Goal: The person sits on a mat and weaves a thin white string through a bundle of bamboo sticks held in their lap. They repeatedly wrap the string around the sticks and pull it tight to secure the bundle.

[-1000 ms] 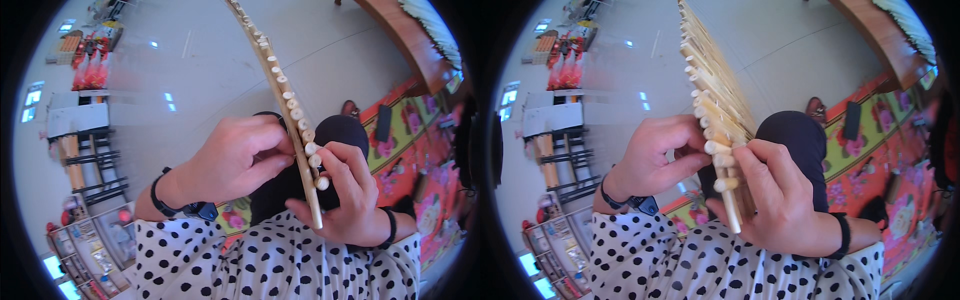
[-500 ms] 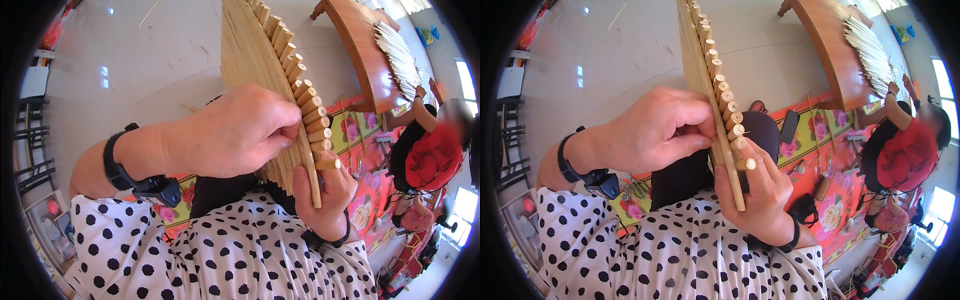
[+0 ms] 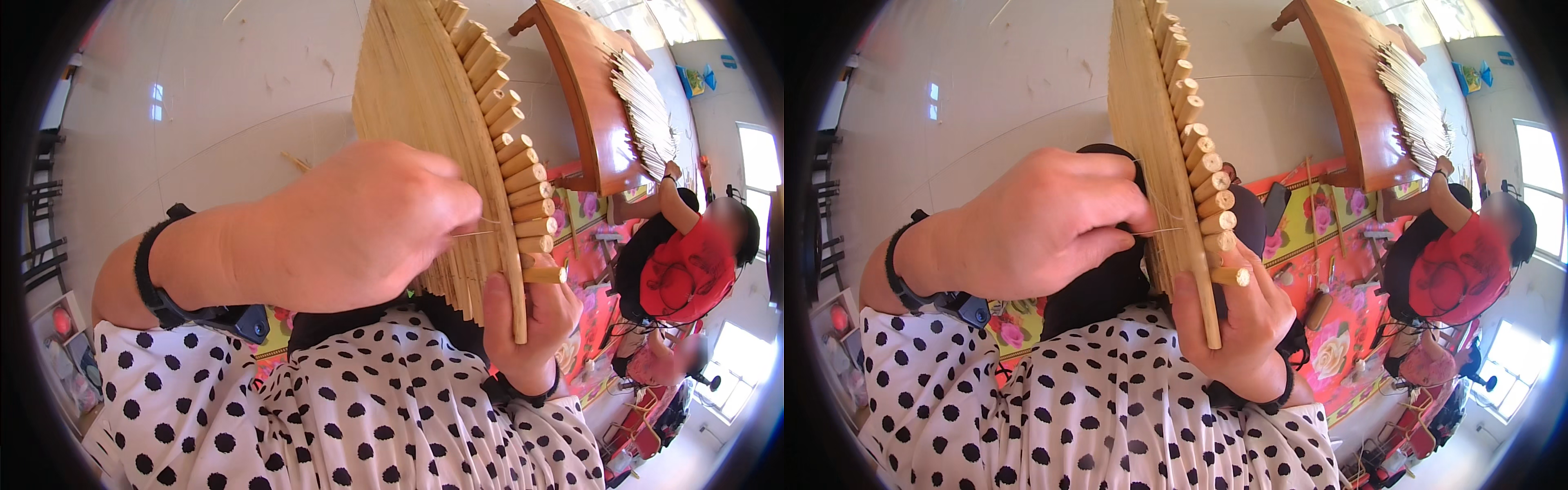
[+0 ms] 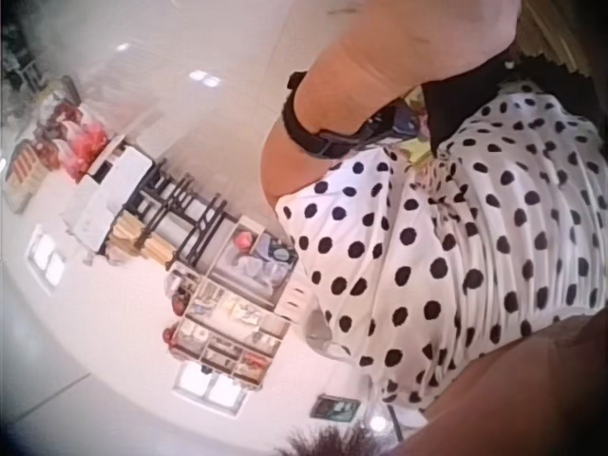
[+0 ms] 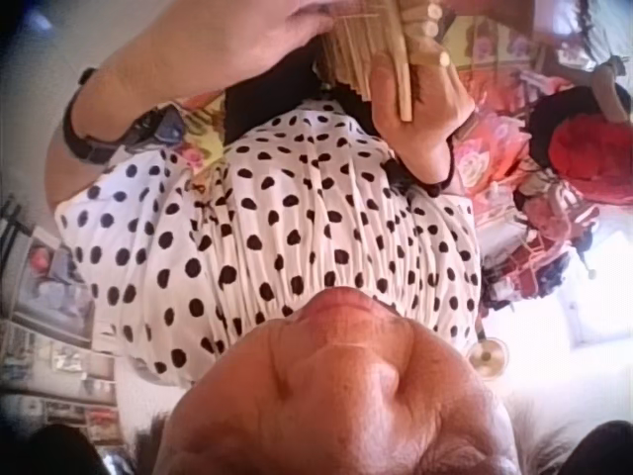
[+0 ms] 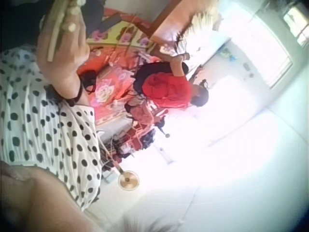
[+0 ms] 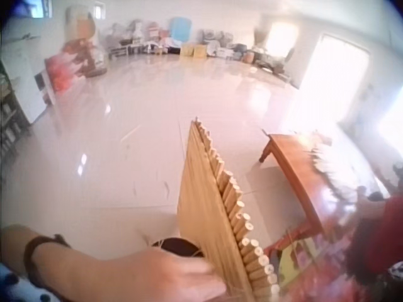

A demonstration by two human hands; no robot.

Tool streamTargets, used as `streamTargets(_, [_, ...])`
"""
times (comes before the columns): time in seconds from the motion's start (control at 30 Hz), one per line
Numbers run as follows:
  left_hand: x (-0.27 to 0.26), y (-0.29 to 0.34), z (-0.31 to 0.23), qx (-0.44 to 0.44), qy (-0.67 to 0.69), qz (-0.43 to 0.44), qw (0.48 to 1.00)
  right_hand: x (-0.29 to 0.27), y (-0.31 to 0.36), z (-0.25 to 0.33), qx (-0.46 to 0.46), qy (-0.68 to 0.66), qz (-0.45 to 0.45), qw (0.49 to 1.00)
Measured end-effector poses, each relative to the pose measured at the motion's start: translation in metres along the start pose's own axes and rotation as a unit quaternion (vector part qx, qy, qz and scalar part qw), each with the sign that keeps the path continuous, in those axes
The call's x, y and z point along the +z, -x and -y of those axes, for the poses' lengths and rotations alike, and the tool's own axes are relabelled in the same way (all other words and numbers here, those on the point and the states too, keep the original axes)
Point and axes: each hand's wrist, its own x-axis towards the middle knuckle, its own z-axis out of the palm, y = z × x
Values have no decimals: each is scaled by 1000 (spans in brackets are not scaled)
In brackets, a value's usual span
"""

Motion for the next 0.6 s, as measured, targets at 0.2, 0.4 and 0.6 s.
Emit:
streamTargets(0.2, [-4, -4, 0, -28, 17, 66, 997, -2, 0, 1, -1, 8, 4, 1000])
streamTargets(0.4, [-7, -5, 0, -48, 78, 85, 992, -2, -1, 2, -11, 15, 3, 1000])
streamTargets(0.6, [-8, -4, 0, -47, 93, 95, 990, -2, -1, 3, 4, 9, 2, 1000])
